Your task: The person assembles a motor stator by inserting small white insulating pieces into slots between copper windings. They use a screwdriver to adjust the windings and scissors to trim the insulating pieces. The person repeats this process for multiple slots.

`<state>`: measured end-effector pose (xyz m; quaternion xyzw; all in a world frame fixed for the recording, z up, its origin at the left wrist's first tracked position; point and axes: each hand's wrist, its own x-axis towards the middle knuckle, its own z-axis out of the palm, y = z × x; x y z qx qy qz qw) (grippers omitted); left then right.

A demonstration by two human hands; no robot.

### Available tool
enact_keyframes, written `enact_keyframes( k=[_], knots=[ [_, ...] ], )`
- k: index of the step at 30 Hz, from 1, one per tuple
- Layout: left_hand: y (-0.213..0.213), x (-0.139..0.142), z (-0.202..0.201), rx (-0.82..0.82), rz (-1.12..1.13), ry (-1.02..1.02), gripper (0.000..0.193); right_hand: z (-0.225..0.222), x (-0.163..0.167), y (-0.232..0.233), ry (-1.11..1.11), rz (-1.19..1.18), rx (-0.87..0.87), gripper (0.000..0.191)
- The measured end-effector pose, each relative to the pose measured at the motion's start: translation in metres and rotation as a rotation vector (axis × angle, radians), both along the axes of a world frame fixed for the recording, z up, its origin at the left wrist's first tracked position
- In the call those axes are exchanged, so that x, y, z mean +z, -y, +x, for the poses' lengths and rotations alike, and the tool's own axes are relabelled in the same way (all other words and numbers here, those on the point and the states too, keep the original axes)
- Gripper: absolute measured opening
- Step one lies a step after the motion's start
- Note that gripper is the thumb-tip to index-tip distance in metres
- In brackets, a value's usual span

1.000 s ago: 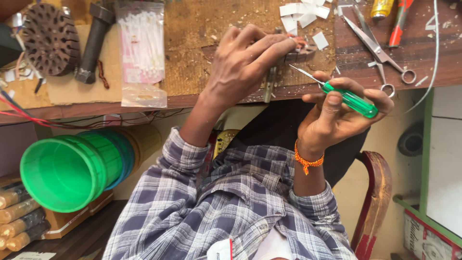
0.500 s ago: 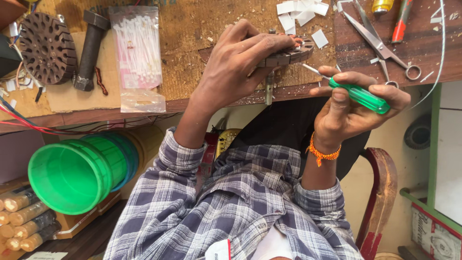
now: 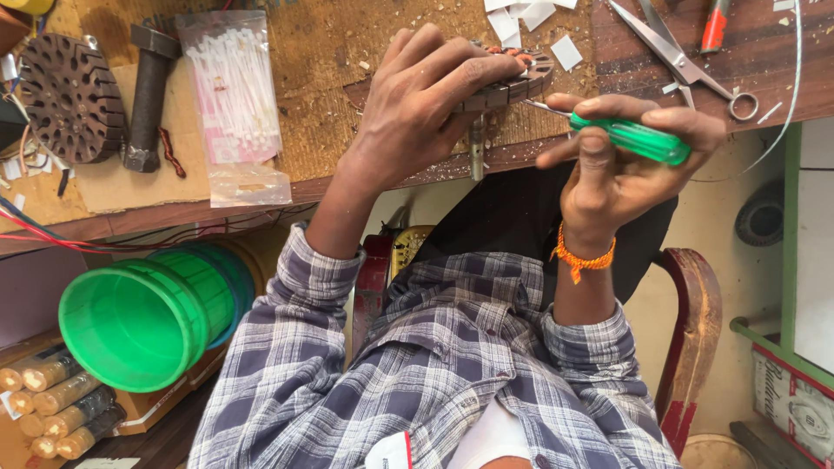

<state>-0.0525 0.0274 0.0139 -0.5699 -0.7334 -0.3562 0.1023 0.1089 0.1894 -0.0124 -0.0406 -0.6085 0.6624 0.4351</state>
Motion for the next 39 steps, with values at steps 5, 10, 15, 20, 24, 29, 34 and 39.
enact_keyframes(
  k=[5, 10, 15, 20, 24, 29, 34, 39],
  knots=[
    [-0.006, -0.004, 0.003, 0.059, -0.037, -0.086, 0.046, 0.009, 0.018, 0.016, 0.115, 0.084, -0.086, 0.039],
    [-0.011, -0.005, 0.003, 0.065, 0.004, -0.105, 0.044, 0.008, 0.032, 0.024, 0.153, 0.041, -0.123, 0.036],
    [-0.011, -0.002, 0.0, 0.029, 0.034, -0.083, 0.042, 0.002, 0.03, 0.039, 0.106, 0.07, -0.173, 0.029],
    [-0.017, -0.005, 0.005, 0.066, 0.05, -0.089, 0.036, 0.006, 0.021, 0.055, 0.11, 0.137, -0.231, 0.026],
    [-0.021, -0.009, 0.009, 0.101, 0.08, -0.077, 0.034, 0.003, 0.009, 0.058, 0.061, 0.088, -0.292, 0.024],
    [-0.017, -0.01, 0.008, 0.107, 0.172, -0.006, 0.034, 0.004, 0.02, 0.043, 0.12, 0.024, -0.189, 0.025],
    [-0.015, -0.011, 0.007, 0.088, 0.171, -0.007, 0.035, 0.0, 0.042, 0.004, 0.229, 0.027, 0.037, 0.024],
    [-0.018, -0.014, 0.008, 0.087, 0.172, -0.006, 0.035, 0.0, 0.037, 0.019, 0.222, 0.038, -0.024, 0.025]
  ],
)
